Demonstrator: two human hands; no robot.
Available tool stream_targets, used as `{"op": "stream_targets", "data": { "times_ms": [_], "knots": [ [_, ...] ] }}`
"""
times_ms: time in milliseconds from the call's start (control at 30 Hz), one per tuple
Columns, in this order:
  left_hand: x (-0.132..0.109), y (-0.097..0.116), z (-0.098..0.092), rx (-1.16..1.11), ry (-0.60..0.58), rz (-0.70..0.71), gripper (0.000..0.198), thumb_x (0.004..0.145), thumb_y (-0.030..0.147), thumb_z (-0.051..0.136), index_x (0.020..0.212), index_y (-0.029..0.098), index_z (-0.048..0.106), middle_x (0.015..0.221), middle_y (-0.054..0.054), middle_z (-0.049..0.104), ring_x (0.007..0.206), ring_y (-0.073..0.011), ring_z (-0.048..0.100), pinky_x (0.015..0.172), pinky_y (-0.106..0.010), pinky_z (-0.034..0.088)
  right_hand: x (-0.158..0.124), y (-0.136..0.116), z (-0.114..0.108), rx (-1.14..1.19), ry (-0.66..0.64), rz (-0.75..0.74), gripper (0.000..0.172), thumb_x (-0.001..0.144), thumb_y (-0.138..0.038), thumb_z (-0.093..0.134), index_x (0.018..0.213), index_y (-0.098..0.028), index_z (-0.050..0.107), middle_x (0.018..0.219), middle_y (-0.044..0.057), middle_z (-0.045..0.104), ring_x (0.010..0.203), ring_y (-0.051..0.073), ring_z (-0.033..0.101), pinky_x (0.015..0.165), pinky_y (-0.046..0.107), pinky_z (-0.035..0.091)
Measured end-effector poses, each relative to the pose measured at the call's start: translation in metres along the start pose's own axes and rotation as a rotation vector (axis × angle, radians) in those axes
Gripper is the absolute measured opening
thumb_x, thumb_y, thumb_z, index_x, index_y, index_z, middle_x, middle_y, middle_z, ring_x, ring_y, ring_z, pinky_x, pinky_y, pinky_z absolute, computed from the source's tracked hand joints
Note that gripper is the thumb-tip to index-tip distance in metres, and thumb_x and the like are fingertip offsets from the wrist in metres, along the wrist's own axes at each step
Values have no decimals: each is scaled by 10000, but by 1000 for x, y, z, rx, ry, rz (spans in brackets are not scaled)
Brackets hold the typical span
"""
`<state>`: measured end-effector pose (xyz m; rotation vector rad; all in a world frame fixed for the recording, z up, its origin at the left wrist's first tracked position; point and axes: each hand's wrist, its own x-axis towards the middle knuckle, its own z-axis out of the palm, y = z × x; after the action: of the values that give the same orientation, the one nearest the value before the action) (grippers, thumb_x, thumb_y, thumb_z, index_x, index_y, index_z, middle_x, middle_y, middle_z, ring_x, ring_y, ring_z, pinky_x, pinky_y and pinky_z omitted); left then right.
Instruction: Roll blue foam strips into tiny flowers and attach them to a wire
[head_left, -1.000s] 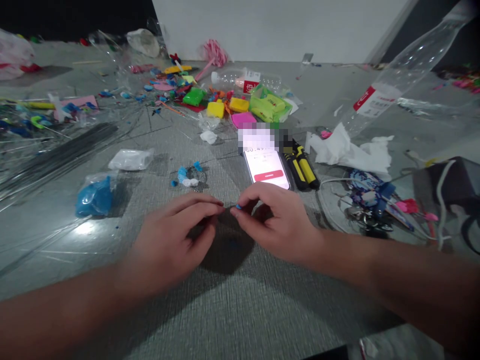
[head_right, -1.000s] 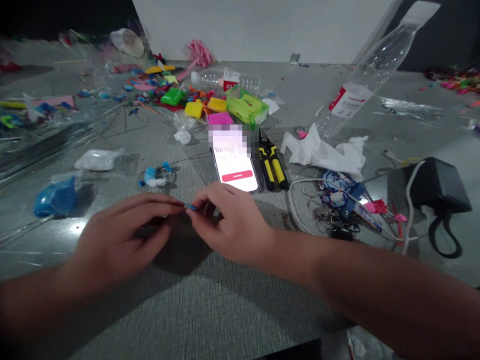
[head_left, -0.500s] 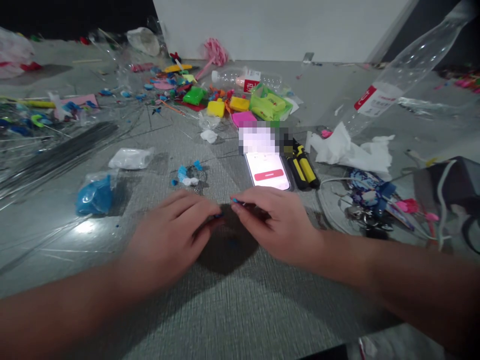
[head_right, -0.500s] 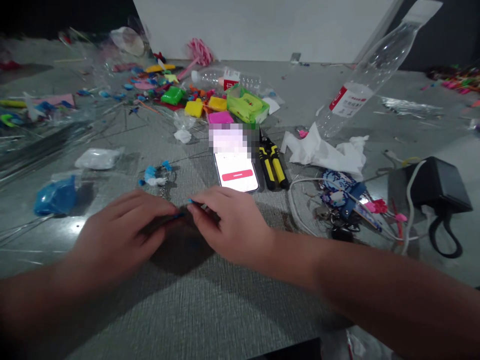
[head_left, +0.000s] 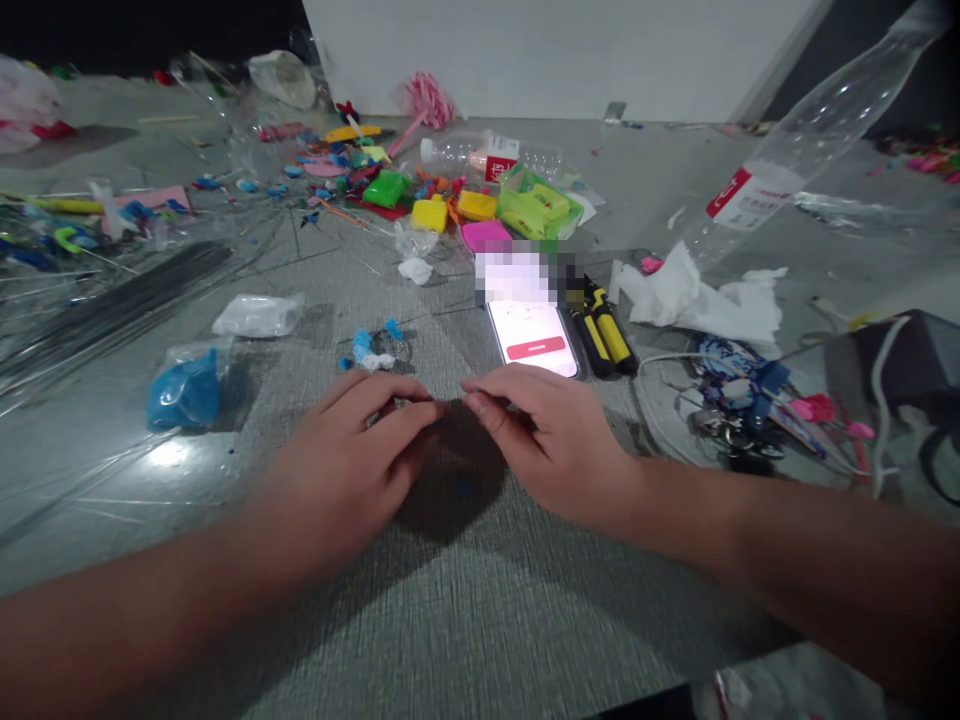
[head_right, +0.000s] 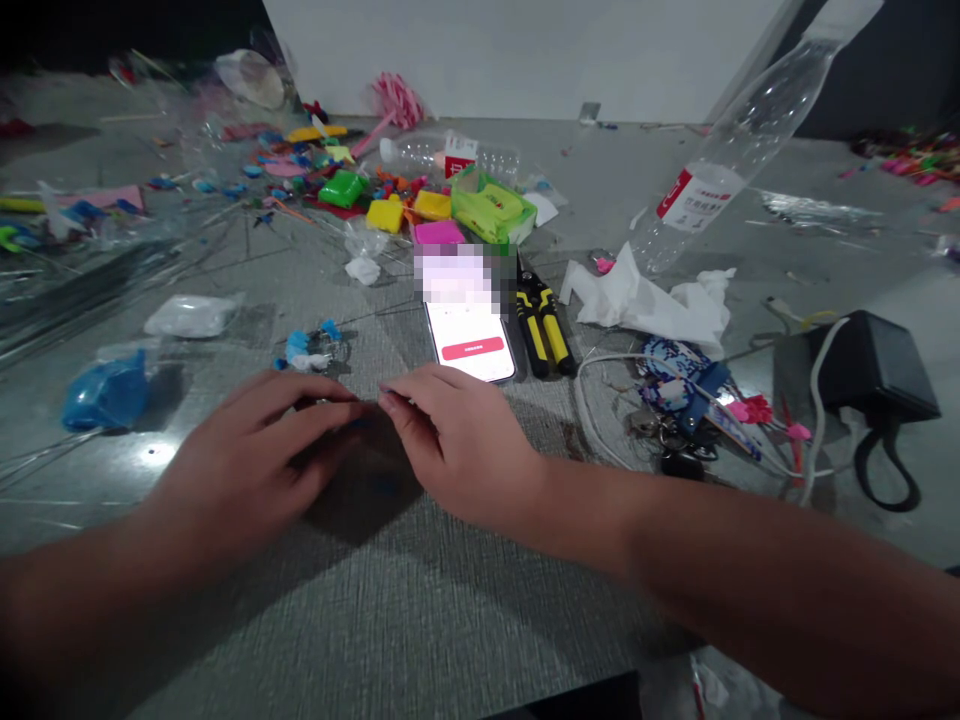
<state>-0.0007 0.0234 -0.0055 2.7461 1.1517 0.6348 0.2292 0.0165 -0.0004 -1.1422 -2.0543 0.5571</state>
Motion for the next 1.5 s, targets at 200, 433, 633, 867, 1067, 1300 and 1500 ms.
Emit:
{"op": "stream_targets", "data": {
  "times_ms": [200, 433, 633, 867, 1067, 1300, 1500],
  "knots": [
    [-2, 1, 2, 11, 15, -32, 200, 947, 178, 584, 1118, 214, 680, 1103, -96, 658, 990, -273, 627, 867, -436, 527, 2, 0, -1, -11, -33, -1, 172, 979, -327, 673, 896, -189, 733, 848, 5, 761, 783, 137, 672, 701, 253, 459],
    [-1, 2, -1, 31, -21, -75, 200, 961, 221, 561, 1128, 240, 670, 1021, -68, 723, 928, -270, 661, 828, -429, 523, -1, -3, -3, 20, 6, 77, 315, 1071, -341, 454, 868, -182, 636, 756, 25, 676, 706, 147, 605, 625, 285, 425],
    [0, 2, 0, 5, -29, -30, 202, 950, 194, 564, 1118, 211, 674, 1038, -77, 738, 950, -281, 671, 834, -436, 528, 1, -1, -1, 66, 54, 0, 91, 975, -229, 646, 895, -185, 644, 849, 13, 673, 765, 131, 593, 673, 266, 449],
    [0, 5, -1, -62, 17, 2, 206, 937, 170, 572, 1112, 203, 675, 1077, -86, 737, 968, -260, 695, 835, -397, 557, 2, 1, -1, 82, 14, 24, 210, 1036, -257, 550, 895, -181, 686, 813, 19, 692, 759, 135, 623, 685, 265, 477],
    [-1, 15, -9, -337, 53, -100, 155, 915, 150, 624, 1034, 245, 649, 1001, -6, 739, 875, -156, 708, 779, -271, 554, 1, 2, 0, 72, 31, -27, 48, 944, -184, 694, 960, -180, 740, 881, 9, 755, 820, 131, 673, 755, 249, 504],
    [-1, 24, -13, -728, -92, -478, 90, 964, 301, 621, 1033, 248, 642, 769, 42, 688, 559, -93, 640, 490, -187, 506, 2, 1, 0, 70, 26, -61, 156, 1010, -154, 576, 992, -116, 726, 880, 39, 738, 832, 117, 657, 756, 226, 488],
    [8, 19, -12, -880, -143, -596, 138, 974, 344, 608, 993, 213, 644, 689, 49, 645, 515, -69, 582, 468, -155, 481, 0, -2, -1, 64, 34, -57, 124, 939, -235, 721, 861, -140, 736, 766, 1, 724, 722, 92, 644, 690, 207, 467]
  ]
}}
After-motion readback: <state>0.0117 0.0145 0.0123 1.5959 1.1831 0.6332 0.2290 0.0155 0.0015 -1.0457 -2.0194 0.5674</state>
